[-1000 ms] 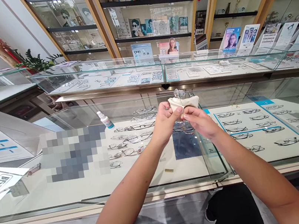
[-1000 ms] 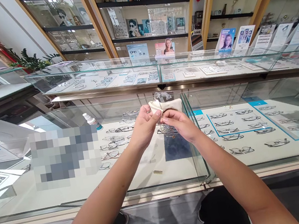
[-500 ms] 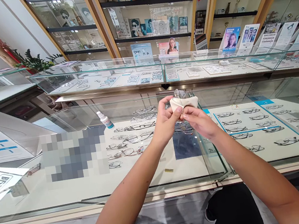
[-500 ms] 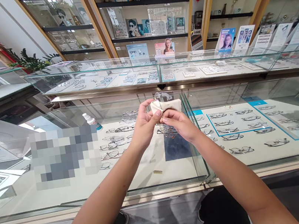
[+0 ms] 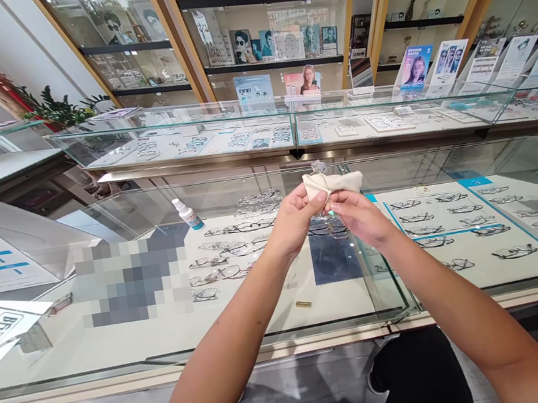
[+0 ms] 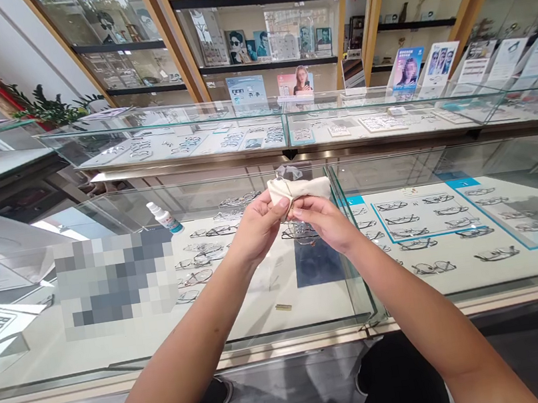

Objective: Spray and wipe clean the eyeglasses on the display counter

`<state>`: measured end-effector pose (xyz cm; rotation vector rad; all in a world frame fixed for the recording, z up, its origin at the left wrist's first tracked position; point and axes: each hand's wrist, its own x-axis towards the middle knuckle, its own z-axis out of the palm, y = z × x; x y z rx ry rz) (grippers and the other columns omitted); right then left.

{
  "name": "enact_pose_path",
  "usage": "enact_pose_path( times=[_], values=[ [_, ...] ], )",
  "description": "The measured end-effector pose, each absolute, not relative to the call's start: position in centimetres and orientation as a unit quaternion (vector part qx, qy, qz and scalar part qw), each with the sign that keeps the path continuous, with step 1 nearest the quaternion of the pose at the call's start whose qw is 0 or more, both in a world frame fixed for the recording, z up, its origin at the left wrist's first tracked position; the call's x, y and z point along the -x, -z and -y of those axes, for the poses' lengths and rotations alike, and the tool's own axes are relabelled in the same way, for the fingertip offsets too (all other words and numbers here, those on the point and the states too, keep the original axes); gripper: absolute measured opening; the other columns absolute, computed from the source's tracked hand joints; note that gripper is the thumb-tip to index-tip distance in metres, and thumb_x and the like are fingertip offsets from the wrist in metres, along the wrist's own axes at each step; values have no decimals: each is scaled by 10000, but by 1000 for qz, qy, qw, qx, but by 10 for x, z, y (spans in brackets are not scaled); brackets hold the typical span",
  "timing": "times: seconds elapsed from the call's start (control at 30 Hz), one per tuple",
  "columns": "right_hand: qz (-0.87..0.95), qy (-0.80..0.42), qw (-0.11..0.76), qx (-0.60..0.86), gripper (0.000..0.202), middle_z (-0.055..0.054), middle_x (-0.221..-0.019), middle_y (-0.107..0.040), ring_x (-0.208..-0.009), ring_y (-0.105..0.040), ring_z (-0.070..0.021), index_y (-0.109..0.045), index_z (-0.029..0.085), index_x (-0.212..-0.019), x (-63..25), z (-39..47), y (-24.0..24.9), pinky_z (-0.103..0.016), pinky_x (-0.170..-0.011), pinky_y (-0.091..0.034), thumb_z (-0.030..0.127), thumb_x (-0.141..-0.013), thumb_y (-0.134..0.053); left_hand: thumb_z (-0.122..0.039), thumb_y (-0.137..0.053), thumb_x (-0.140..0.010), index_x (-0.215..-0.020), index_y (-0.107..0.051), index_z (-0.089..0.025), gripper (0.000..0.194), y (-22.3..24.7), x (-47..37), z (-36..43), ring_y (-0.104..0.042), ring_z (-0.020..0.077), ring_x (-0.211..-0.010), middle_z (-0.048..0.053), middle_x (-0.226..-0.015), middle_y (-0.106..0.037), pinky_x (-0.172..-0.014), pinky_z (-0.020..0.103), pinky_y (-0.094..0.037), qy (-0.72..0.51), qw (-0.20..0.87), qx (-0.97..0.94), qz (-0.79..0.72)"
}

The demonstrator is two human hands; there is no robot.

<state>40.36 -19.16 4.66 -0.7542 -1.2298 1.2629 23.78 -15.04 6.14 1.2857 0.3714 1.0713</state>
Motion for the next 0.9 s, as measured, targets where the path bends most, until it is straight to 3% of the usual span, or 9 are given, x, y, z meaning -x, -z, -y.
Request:
enact_pose_path(
  times=[0.2,0.43,0.67,0.9],
  values=[
    [518,-559,568,310,282,-31,-840,-712,-914,-665,-225,-788,253,-796,-406,188,-45,-417,-999,-525,499,-783,-924,-488,-1024,-728,-984,-780,-195,459,-67,-231,148,-594,147,-712,15,-787,-711,-753,315,-488,-444,659,-587,-155],
    [511,-564,565,318,349,-39,-821,-742,-881,-645,-225,-820,247,-758,-405,188,-47,-389,-946,-541,564,-717,-957,-518,-990,-788,-966,-792,-171,438,-65,-230,146,-583,122,-664,7,-722,-705,-699,276,-476,-463,627,-608,-151],
    [482,-604,561,296,266,-21,-804,-763,-833,-662,-190,-843,236,-778,-404,184,-49,-360,-897,-543,429,-671,-991,-403,-1088,-634,-905,-756,-151,498,-67,-228,143,-614,112,-601,13,-684,-735,-593,237,-476,-476,619,-606,-152],
    [526,-613,523,271,222,-15,-842,-785,-865,-691,-195,-845,216,-879,-394,171,-64,-374,-898,-550,323,-716,-951,-530,-1048,-685,-858,-722,-154,527,-70,-226,142,-606,104,-526,3,-630,-709,-528,229,-481,-548,574,-583,-173]
  ],
)
